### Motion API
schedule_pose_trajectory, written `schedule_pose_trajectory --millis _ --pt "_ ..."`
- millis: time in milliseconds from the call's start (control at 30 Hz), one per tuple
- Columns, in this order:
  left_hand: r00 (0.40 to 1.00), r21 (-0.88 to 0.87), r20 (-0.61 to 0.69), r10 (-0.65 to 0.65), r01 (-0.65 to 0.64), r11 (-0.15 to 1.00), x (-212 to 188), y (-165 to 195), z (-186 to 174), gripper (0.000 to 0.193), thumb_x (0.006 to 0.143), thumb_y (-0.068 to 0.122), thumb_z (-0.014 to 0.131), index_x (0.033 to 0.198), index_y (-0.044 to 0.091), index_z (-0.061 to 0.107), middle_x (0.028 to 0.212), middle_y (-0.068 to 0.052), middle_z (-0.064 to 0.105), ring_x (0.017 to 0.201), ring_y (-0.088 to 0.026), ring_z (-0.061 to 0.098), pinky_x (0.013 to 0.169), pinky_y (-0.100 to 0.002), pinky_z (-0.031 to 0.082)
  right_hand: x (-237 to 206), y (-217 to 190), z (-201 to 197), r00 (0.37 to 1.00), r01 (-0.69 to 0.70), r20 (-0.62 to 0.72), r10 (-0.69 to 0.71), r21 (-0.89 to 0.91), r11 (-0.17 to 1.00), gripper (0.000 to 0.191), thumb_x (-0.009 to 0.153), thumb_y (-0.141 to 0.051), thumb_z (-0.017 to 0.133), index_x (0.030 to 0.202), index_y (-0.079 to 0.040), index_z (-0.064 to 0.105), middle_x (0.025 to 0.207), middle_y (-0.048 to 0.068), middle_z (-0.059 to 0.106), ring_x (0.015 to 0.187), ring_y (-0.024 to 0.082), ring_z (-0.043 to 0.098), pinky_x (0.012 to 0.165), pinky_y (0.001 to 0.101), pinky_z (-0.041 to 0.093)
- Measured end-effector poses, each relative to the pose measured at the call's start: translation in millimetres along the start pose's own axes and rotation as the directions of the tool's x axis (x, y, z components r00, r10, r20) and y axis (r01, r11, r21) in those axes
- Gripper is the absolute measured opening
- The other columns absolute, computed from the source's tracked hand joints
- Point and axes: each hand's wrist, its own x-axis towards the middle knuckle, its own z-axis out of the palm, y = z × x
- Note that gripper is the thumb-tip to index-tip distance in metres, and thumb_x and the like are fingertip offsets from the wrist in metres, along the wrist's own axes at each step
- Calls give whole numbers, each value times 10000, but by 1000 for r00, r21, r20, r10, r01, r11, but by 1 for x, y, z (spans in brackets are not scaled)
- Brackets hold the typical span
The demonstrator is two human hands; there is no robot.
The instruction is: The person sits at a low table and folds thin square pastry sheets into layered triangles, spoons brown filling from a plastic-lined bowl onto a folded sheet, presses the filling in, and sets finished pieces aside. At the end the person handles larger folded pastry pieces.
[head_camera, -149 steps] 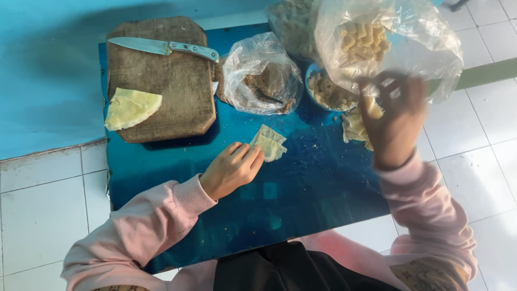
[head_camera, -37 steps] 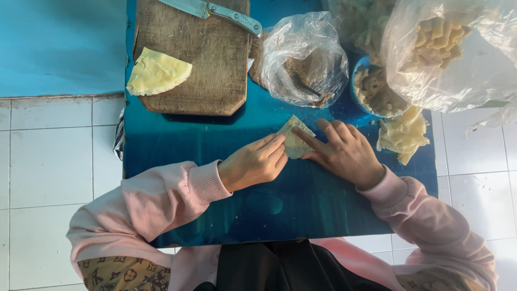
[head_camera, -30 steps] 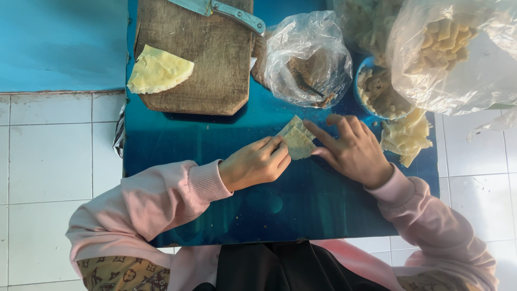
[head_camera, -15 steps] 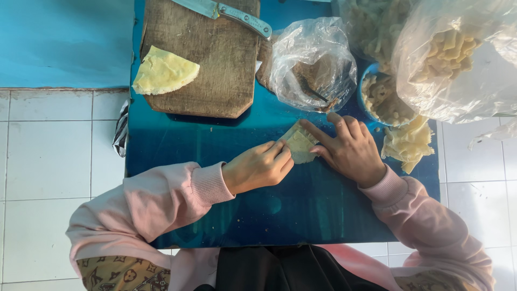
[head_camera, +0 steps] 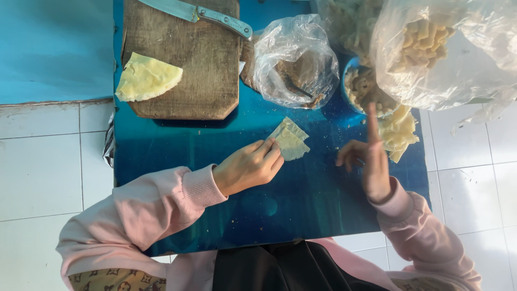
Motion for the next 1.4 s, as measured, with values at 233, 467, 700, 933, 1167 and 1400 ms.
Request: schedule_pose_trajectory --millis 233,467,700,933,1167,1400 --pt "1000 7 7 -4 4 1000 0 9 -9 88 831 70 687 875 10 641 1008 -177 693 1023 -273 719 898 -323 588 -15 -2 -11 976 -210 -51 213 55 976 963 932 -782 102 1685 -200 -50 646 117 614 389 126 438 395 229 366" --pt "1000 -2 -4 -15 15 1000 0 15 -11 80 839 64 696 863 16 638 1003 -176 699 1024 -272 723 883 -319 594 -28 -8 -10 986 -166 -21 165 -124 978 816 1003 -652 47 1656 -171 -49 611 102 635 381 121 503 405 220 416" --pt "1000 2 0 -11 11 1000 -3 17 -13 87 828 61 704 859 14 639 1003 -180 700 1023 -273 726 878 -320 594 -46 -21 -11 998 -13 -66 -9 -328 945 794 1076 -578 95 1642 -23 153 614 58 639 393 100 508 430 219 418" --pt "1000 -13 -11 -13 13 1000 -2 20 -17 96 818 38 712 870 13 636 991 -172 696 1023 -275 726 904 -323 596 -42 -26 -9 943 -37 -120 -309 -964 263 877 1082 -643 226 1662 10 305 603 1 561 414 137 443 424 326 327" --pt "1000 3 -13 -12 12 1000 -1 21 -18 95 821 24 716 870 10 636 992 -172 696 1018 -269 729 890 -313 596 -33 -11 3 945 -157 -70 -319 -953 -258 1027 982 -822 341 1625 -24 403 546 -55 407 388 63 380 376 272 290" --pt "1000 10 -13 -16 16 1000 -4 23 -15 97 813 27 722 863 10 641 990 -171 698 1001 -260 732 871 -305 599 -43 0 8 940 -166 -60 -336 -940 -297 983 969 -824 400 1599 -74 488 538 -62 402 372 54 373 374 256 298"
